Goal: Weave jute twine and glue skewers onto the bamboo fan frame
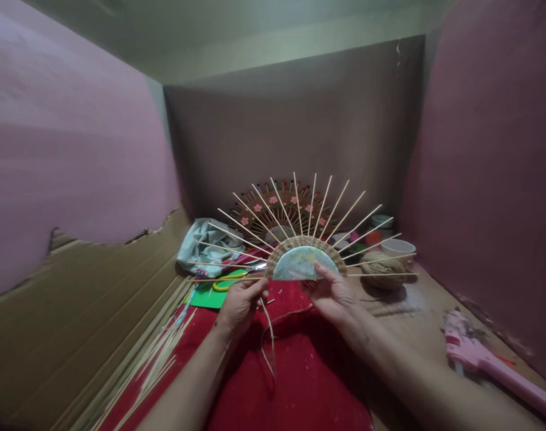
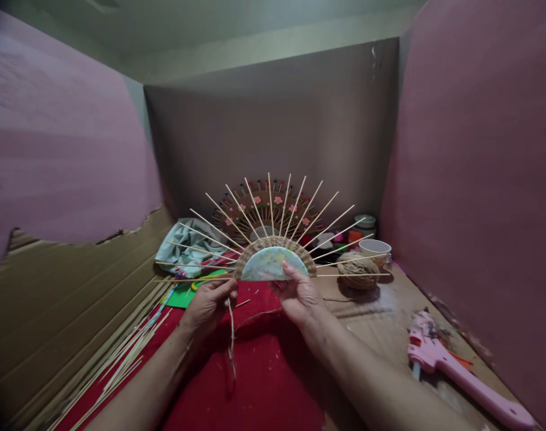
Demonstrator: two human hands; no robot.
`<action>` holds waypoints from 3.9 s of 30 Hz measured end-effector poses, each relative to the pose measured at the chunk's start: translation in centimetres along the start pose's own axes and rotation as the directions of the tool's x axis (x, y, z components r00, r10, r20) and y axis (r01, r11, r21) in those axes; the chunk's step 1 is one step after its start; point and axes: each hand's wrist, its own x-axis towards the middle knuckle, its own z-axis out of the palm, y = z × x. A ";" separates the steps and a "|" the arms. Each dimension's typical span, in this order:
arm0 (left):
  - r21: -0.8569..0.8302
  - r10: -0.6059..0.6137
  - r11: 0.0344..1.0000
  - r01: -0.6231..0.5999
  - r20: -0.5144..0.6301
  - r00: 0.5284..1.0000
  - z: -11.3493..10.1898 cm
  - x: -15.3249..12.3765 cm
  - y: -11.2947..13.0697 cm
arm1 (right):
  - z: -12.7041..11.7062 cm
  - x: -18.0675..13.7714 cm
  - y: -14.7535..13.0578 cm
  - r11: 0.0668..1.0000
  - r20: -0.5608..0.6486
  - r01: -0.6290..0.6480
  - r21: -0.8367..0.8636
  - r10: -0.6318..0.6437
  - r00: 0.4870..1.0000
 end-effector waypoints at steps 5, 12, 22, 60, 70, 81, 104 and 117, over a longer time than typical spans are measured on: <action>0.063 0.012 0.998 -0.017 0.068 0.998 -0.3 0.0 -0.1 | -0.5 0.5 0.0 1.000 0.000 0.011 0.012 -0.011 1.000; 0.054 0.020 0.998 -0.022 0.037 0.999 -0.5 0.4 -0.6 | -0.9 0.6 0.5 1.000 0.067 0.002 0.028 -0.004 0.998; 0.054 -0.018 0.998 0.017 0.029 0.999 -0.5 0.4 -0.9 | -1.0 0.7 0.6 0.999 0.076 -0.016 0.052 0.012 0.997; -0.072 -0.272 0.958 0.276 0.069 0.960 -0.5 0.9 -2.8 | -3.8 2.2 1.4 0.998 -0.076 -0.055 -0.002 0.055 0.996; -0.064 -0.278 0.957 0.282 0.069 0.958 -1.0 1.2 -3.4 | -4.3 2.3 1.5 0.997 -0.038 -0.071 -0.033 0.070 0.997; -0.102 -0.247 0.963 0.249 0.028 0.969 -0.7 0.9 -3.0 | -3.7 1.9 1.5 0.999 0.011 -0.041 -0.014 0.041 0.999; -0.085 -0.245 0.965 0.248 0.051 0.968 -0.9 1.1 -3.3 | -3.6 1.7 1.3 0.998 0.027 -0.046 -0.050 0.047 0.998; -0.043 -0.166 0.985 0.169 0.068 0.984 -1.1 1.0 -2.7 | -3.8 1.7 1.3 0.995 0.040 -0.021 -0.095 0.025 0.999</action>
